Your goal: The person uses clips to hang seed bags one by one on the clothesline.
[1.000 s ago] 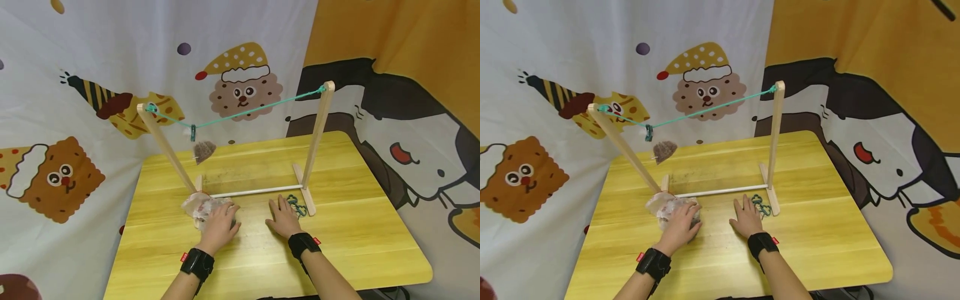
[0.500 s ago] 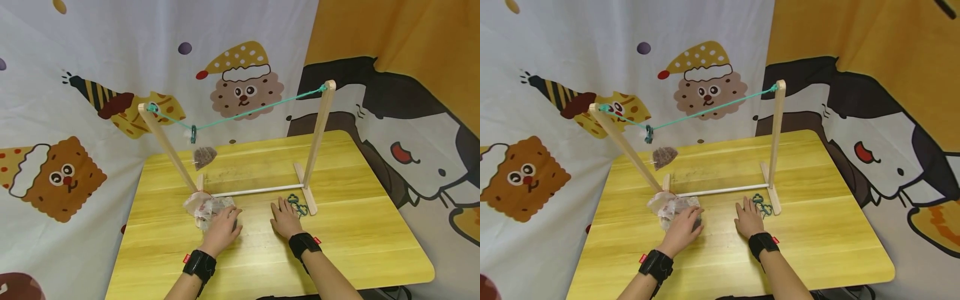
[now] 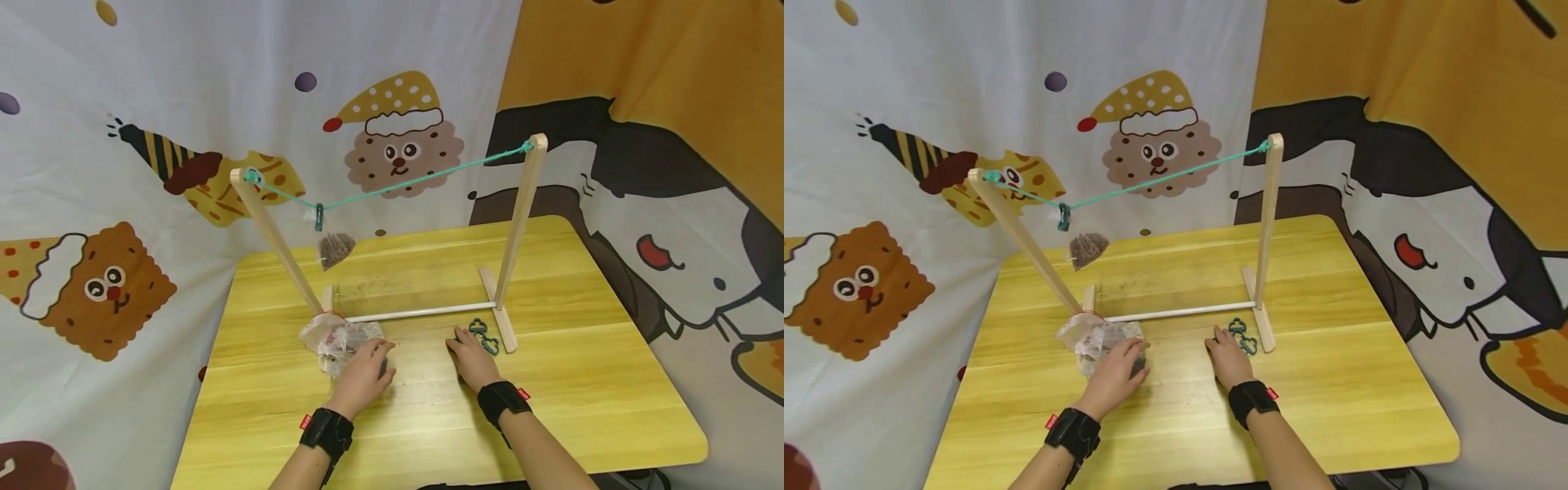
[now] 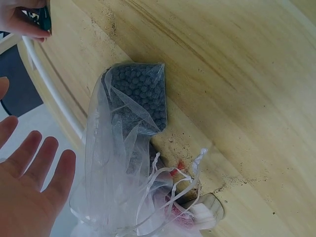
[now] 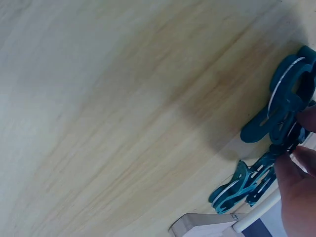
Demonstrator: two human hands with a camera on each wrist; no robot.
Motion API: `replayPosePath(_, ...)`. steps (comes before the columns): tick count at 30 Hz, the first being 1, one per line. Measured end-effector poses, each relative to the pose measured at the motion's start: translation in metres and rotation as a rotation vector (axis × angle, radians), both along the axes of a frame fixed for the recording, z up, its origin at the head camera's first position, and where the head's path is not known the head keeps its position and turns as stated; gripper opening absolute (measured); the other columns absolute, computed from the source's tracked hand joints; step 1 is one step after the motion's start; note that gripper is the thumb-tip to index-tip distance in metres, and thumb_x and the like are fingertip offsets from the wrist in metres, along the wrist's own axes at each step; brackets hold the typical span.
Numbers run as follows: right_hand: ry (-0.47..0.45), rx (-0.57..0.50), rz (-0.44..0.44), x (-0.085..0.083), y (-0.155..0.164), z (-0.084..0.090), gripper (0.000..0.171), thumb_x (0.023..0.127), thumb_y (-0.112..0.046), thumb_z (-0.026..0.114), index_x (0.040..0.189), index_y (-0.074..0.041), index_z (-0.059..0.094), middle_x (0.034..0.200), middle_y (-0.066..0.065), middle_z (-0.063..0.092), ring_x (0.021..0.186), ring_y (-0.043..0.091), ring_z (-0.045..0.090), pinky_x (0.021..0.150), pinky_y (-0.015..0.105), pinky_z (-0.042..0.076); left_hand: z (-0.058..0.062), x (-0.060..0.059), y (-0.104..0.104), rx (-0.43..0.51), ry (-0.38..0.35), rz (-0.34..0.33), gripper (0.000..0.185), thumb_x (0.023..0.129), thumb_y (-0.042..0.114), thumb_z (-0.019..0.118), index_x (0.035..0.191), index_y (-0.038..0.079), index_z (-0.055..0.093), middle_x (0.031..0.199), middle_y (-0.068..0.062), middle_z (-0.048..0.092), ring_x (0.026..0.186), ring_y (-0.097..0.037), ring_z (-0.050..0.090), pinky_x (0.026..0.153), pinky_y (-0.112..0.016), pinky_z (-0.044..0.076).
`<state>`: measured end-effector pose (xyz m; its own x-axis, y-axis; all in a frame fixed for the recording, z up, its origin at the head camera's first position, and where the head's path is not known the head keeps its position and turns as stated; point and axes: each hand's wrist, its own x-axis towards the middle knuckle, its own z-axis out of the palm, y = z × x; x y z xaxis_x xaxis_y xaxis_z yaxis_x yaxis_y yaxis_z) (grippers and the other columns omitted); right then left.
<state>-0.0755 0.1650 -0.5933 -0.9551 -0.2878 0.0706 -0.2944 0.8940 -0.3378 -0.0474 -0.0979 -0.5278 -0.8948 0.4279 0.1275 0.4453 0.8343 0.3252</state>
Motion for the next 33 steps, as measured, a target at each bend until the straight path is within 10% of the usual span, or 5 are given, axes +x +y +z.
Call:
replayPosePath(9,0.113,-0.057,0.006,0.000,0.003,0.000,0.040,0.071,0.005,0.068,0.108,-0.009,0.062,0.108,0.010,0.054,0.100,0.028,0.051,0.077,0.038,0.047,-0.002,0.001,0.001,0.004,-0.007,-0.015,0.045,0.084,0.033,0.060,0.125,0.016,0.049,0.125,-0.007,0.045,0.114,-0.023,0.044,0.091,-0.039,0.040)
replayPosePath(33,0.017,-0.209,-0.133,-0.003,-0.019,0.027,0.040,0.079,-0.019,0.068,0.116,-0.012,0.056,0.107,0.008,0.055,0.087,0.022,0.057,0.069,0.037,0.048,-0.006,0.003,0.029,0.012,0.015,-0.015,0.046,0.084,0.034,0.061,0.125,0.018,0.049,0.124,-0.003,0.046,0.111,-0.019,0.047,0.087,-0.034,0.043)
